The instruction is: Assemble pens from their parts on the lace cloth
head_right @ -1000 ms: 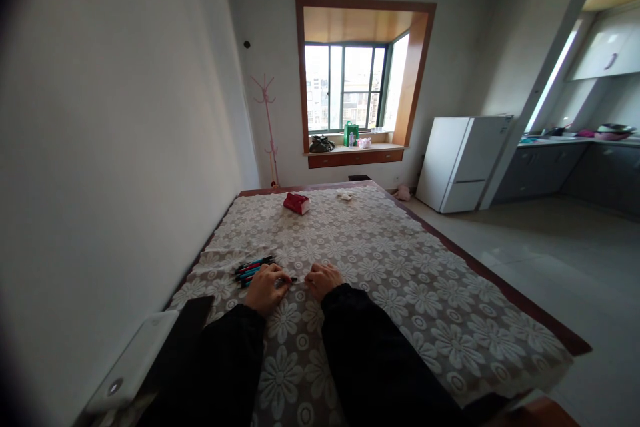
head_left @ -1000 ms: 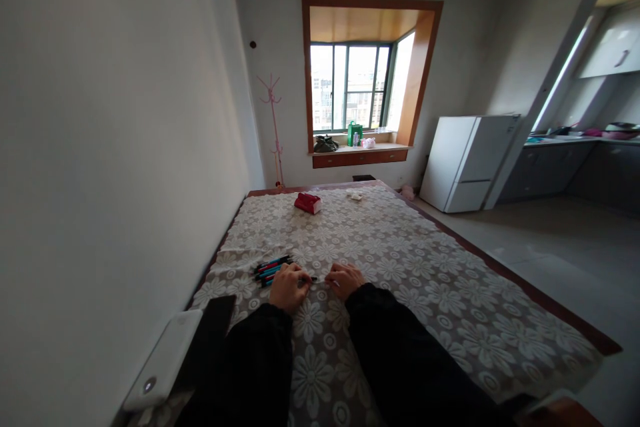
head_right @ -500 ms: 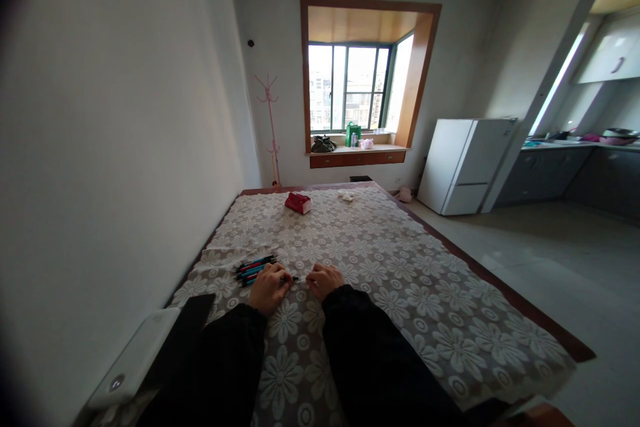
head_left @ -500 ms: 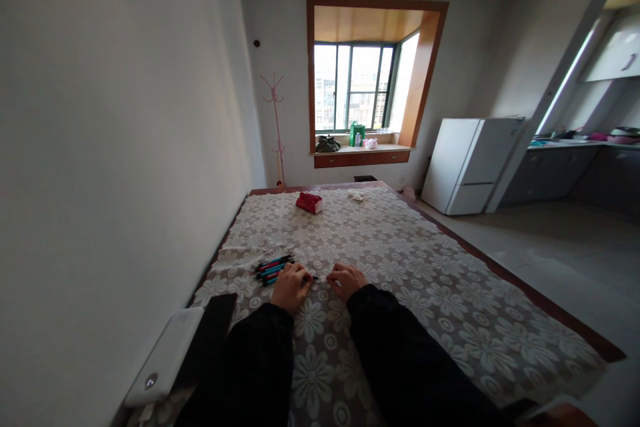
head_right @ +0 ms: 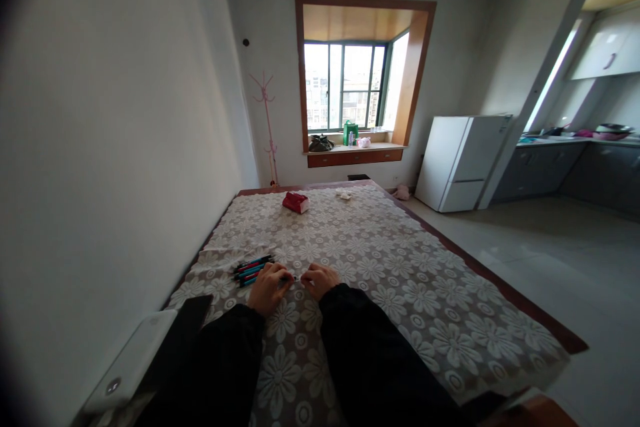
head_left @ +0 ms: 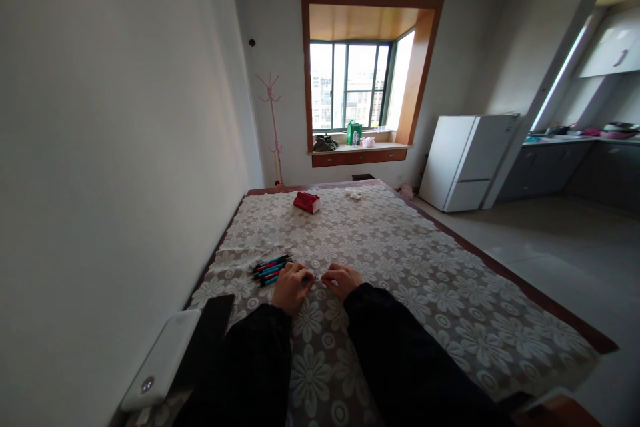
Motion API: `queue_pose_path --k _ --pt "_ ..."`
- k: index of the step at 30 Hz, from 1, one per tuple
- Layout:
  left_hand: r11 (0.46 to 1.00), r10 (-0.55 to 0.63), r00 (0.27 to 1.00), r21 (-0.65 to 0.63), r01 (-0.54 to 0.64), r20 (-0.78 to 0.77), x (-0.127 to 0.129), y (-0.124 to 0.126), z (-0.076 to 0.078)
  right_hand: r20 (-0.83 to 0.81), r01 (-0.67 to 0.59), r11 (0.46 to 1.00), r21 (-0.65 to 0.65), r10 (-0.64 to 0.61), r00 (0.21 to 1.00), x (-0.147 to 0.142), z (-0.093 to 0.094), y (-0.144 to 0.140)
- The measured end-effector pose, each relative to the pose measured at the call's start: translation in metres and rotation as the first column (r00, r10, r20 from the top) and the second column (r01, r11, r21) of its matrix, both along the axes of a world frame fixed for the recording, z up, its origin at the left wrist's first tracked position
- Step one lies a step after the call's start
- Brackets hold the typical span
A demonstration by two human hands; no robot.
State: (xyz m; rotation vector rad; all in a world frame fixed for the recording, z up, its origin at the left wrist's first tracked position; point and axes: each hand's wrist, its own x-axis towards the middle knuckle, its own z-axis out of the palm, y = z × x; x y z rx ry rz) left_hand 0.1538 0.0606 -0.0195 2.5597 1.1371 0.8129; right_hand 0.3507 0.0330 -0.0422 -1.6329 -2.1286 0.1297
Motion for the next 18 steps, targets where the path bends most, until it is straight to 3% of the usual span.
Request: queue_pose_path --k 6,9,11,14,18 --pt "0.999 0.007 0.992 0.045 -0.012 0.126 0.001 -0.004 0.01 -0.319 -0.029 0.999 0.041 0.041 0.947 -0.002 -0.002 0.005" --pt "0.996 0.046 0.976 0.067 -0.061 0.214 0.0 -0.001 0.008 -0.484 -0.017 0.998 0.066 0.047 0.874 -0.002 -0.002 0.009" --pt "0.994 0.072 0.978 0.062 -0.086 0.195 -0.001 0.002 0.003 -0.525 0.009 0.998 0.067 0.028 0.851 0.0 -0.002 0.01" --pt "0.996 0.09 0.995 0.014 -0.091 0.053 -0.002 0.007 -0.007 -0.447 0.088 0.995 0.04 -0.061 0.892 0.004 -0.001 0.009" --pt "0.996 0.081 0.996 -0.036 -0.082 -0.039 -0.004 0.011 -0.016 -0.155 0.192 0.981 -0.008 -0.191 0.969 0.006 0.003 0.003"
